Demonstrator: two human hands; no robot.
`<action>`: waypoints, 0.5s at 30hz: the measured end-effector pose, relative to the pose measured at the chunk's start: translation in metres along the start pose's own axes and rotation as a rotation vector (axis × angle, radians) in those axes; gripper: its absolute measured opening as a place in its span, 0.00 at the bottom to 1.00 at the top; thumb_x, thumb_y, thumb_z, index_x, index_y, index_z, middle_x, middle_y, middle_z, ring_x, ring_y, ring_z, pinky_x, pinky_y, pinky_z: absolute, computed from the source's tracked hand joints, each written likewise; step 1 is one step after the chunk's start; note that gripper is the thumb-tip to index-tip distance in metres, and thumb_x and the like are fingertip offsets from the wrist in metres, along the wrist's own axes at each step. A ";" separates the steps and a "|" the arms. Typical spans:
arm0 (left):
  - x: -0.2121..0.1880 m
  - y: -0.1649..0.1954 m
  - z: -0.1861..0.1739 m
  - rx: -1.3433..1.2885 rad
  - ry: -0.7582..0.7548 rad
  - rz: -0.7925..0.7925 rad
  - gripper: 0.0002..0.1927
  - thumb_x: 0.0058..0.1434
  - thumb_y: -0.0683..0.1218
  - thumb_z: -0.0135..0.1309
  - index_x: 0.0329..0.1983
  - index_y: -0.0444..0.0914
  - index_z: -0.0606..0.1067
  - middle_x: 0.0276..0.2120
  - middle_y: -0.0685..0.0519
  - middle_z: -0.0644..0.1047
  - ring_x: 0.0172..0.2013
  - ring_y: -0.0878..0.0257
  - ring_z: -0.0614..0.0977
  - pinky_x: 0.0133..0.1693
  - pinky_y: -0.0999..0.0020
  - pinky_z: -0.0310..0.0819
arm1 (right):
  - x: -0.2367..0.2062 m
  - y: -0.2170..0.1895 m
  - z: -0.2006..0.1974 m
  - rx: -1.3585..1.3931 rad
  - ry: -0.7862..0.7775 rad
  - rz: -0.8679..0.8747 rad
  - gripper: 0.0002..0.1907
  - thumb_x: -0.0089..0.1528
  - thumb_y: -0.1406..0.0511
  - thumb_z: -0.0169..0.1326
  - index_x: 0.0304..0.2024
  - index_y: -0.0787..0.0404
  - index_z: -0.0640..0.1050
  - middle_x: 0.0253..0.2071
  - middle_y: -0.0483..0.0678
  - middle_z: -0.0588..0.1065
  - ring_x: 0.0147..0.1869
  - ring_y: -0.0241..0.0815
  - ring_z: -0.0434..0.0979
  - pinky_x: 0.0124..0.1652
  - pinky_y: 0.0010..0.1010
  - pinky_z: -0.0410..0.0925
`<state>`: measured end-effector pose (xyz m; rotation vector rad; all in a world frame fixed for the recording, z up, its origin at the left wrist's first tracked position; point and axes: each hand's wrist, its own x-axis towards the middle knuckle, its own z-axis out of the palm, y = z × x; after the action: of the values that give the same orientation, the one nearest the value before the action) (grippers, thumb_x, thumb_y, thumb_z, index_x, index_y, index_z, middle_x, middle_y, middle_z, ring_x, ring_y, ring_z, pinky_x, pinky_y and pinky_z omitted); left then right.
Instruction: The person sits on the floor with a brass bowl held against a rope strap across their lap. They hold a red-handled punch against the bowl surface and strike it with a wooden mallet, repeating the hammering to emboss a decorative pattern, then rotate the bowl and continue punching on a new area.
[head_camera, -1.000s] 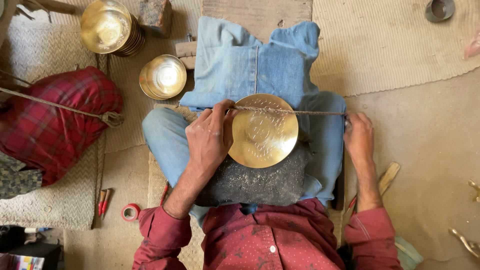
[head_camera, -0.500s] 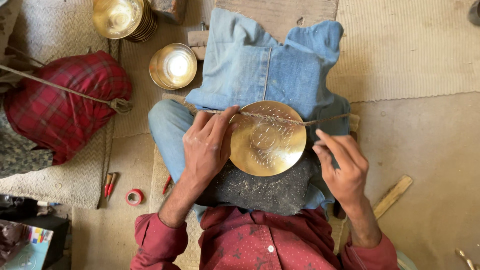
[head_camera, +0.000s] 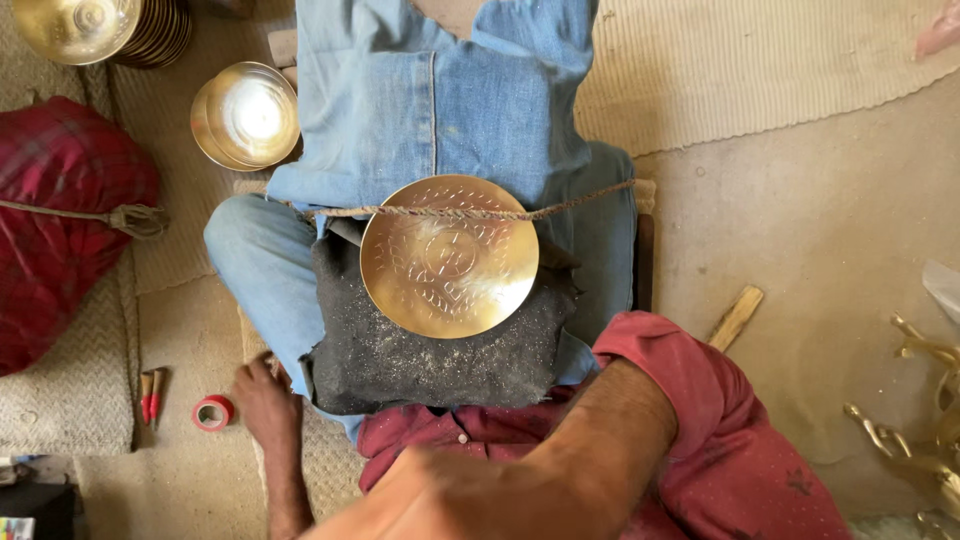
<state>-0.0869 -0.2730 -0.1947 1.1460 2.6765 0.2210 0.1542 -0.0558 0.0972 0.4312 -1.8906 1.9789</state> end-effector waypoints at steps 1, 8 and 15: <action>-0.007 -0.002 0.004 0.030 -0.047 -0.025 0.19 0.64 0.44 0.56 0.57 0.34 0.74 0.50 0.39 0.72 0.50 0.40 0.74 0.41 0.49 0.73 | -0.001 -0.002 -0.001 0.072 -0.024 0.034 0.09 0.72 0.67 0.50 0.43 0.68 0.75 0.39 0.52 0.74 0.40 0.48 0.77 0.39 0.36 0.71; -0.013 0.009 0.003 0.105 -0.029 0.012 0.13 0.67 0.46 0.54 0.52 0.37 0.75 0.46 0.44 0.73 0.47 0.45 0.76 0.40 0.52 0.73 | -0.009 -0.011 -0.011 0.243 -0.112 0.148 0.10 0.73 0.67 0.47 0.43 0.71 0.70 0.43 0.56 0.70 0.43 0.50 0.73 0.42 0.36 0.68; 0.001 -0.008 -0.008 -0.014 0.186 0.077 0.04 0.69 0.43 0.55 0.44 0.38 0.75 0.42 0.45 0.78 0.44 0.47 0.78 0.45 0.53 0.75 | 0.002 -0.016 -0.020 0.215 -0.236 0.247 0.13 0.73 0.68 0.47 0.37 0.72 0.66 0.40 0.57 0.66 0.37 0.51 0.70 0.37 0.35 0.64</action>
<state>-0.0951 -0.2782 -0.1886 1.2841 2.7864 0.3766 0.1609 -0.0354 0.1115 0.5326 -1.9563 2.4007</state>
